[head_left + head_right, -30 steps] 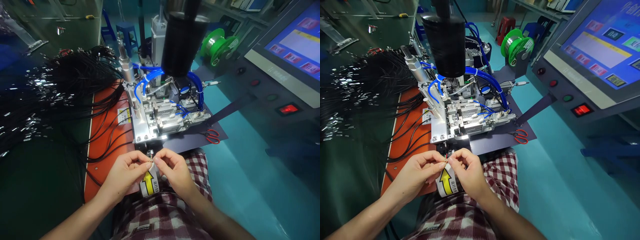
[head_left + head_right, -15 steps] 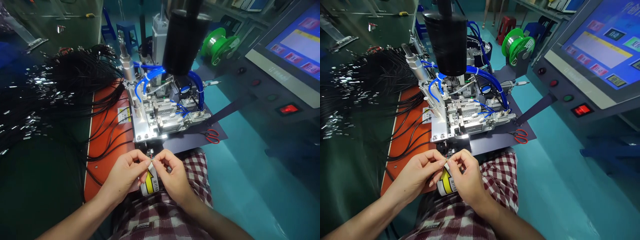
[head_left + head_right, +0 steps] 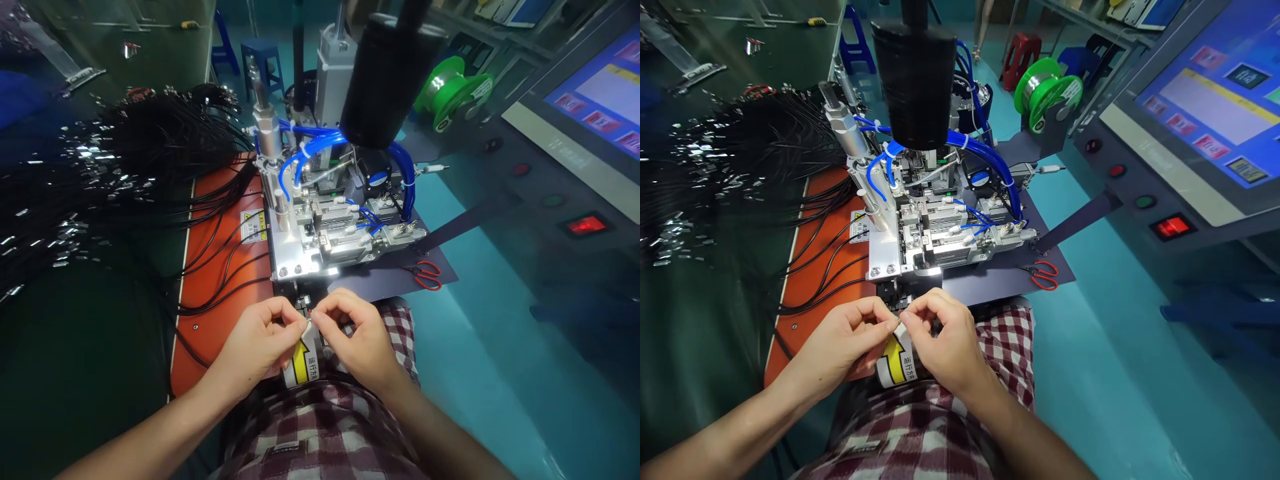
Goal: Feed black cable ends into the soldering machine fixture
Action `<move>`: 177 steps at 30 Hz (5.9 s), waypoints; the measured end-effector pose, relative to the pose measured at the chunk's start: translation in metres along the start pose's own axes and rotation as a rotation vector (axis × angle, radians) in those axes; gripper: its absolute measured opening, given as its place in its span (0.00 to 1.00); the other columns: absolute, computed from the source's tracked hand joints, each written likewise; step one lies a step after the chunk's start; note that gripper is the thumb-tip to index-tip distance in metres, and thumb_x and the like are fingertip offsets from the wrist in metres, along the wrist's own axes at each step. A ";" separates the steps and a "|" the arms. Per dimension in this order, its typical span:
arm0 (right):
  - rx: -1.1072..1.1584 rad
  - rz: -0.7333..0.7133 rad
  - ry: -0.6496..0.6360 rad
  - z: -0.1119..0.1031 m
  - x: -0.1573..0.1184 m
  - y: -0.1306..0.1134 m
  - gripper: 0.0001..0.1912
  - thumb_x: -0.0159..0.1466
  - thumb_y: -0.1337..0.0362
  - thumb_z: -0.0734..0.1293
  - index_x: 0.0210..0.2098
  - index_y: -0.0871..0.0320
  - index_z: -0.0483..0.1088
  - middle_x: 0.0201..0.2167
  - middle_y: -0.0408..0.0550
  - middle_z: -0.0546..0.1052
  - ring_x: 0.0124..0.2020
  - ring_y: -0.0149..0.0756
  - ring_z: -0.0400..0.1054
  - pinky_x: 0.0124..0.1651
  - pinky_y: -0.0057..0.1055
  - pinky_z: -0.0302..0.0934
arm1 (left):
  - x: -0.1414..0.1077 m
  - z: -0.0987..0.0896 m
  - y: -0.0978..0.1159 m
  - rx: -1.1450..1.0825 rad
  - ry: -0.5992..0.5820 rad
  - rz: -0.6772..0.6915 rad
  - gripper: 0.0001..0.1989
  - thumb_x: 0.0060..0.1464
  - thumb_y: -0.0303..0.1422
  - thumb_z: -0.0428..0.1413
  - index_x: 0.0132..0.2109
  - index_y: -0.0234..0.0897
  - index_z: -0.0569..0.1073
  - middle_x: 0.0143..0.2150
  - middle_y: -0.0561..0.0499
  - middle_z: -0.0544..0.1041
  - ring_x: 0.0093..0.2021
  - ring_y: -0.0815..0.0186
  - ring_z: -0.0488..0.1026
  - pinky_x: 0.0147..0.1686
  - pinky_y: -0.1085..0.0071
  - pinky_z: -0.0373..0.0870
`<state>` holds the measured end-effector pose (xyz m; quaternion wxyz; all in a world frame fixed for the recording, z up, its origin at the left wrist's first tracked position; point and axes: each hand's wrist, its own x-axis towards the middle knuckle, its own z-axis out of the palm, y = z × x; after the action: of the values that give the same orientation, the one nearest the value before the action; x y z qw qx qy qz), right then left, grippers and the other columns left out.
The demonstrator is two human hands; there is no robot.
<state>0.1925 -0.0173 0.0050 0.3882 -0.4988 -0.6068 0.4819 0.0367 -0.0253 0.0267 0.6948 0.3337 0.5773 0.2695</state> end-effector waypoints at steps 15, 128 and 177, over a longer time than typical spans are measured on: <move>0.430 0.280 -0.103 0.000 0.001 0.011 0.13 0.59 0.58 0.66 0.24 0.59 0.65 0.18 0.37 0.61 0.20 0.26 0.52 0.23 0.25 0.49 | 0.004 -0.009 0.001 0.003 -0.118 0.025 0.12 0.51 0.39 0.58 0.32 0.33 0.71 0.16 0.61 0.55 0.19 0.76 0.48 0.18 0.79 0.44; -0.629 -0.508 -0.479 -0.043 0.021 -0.037 0.05 0.63 0.71 0.60 0.31 0.58 0.65 0.29 0.42 0.69 0.28 0.30 0.60 0.31 0.31 0.50 | -0.033 -0.007 0.003 1.130 0.050 0.832 0.13 0.60 0.20 0.42 0.46 0.38 0.65 0.37 0.49 0.66 0.34 0.64 0.62 0.32 0.67 0.61; -0.385 -0.455 -0.082 -0.026 -0.005 -0.039 0.06 0.63 0.72 0.60 0.30 0.59 0.64 0.27 0.42 0.68 0.28 0.30 0.60 0.33 0.31 0.49 | -0.021 -0.026 0.000 0.986 0.150 1.352 0.18 0.57 0.19 0.49 0.49 0.39 0.73 0.41 0.47 0.69 0.38 0.68 0.69 0.31 0.76 0.70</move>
<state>0.2093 -0.0184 0.0490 0.3596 -0.3945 -0.7985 0.2782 0.0073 -0.0372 0.0363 0.1178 0.8544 0.3492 0.3662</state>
